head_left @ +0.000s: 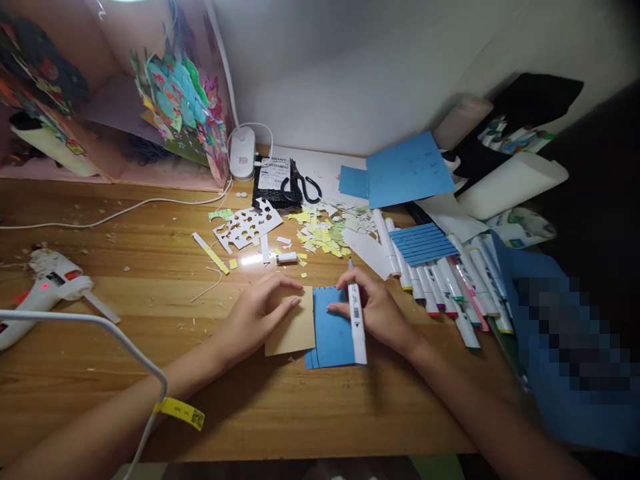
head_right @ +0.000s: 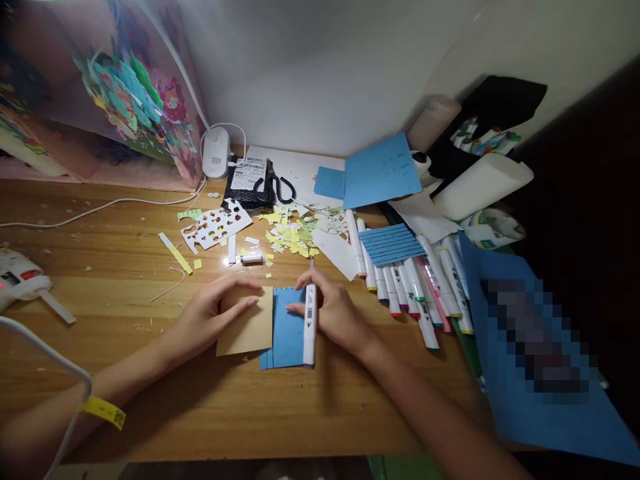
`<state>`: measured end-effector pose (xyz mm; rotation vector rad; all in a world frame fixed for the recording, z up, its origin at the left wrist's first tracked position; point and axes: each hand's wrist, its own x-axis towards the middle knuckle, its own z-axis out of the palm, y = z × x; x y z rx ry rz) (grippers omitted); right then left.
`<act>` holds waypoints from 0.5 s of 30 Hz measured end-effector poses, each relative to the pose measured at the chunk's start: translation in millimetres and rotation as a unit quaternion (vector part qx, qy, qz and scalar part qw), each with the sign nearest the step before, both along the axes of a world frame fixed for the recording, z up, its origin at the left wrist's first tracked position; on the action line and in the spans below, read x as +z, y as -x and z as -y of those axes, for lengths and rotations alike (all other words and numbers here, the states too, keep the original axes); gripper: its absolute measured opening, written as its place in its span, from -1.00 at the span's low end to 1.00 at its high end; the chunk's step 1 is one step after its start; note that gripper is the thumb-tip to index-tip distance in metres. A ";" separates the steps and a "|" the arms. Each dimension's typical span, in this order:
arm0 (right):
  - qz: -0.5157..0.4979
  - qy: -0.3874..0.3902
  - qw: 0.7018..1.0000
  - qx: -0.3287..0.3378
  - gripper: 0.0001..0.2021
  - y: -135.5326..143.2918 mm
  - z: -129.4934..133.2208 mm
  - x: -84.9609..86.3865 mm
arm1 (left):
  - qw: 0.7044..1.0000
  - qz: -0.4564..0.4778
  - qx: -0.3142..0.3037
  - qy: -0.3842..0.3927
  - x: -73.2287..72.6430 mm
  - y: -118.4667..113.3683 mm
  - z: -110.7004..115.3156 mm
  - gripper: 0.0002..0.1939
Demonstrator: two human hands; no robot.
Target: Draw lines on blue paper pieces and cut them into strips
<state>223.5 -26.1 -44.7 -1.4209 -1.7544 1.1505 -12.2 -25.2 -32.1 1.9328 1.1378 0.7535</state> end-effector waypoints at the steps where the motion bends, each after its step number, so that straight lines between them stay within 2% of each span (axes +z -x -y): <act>1: 0.020 -0.016 1.000 0.002 -0.70 1.1 1.3 -0.3 | 1.000 -0.012 -0.002 -0.007 -2.1 -0.5 0.1 -0.88; 5: 0.057 -0.075 0.996 -0.006 -0.66 4.0 3.5 1.1 | 0.999 -0.031 -0.020 -0.037 -8.6 -2.7 1.0 -0.84; 15: 0.058 -0.111 0.992 -0.019 -0.63 2.9 3.3 -1.2 | 0.997 -0.046 -0.028 -0.053 -9.1 -6.4 4.2 -0.77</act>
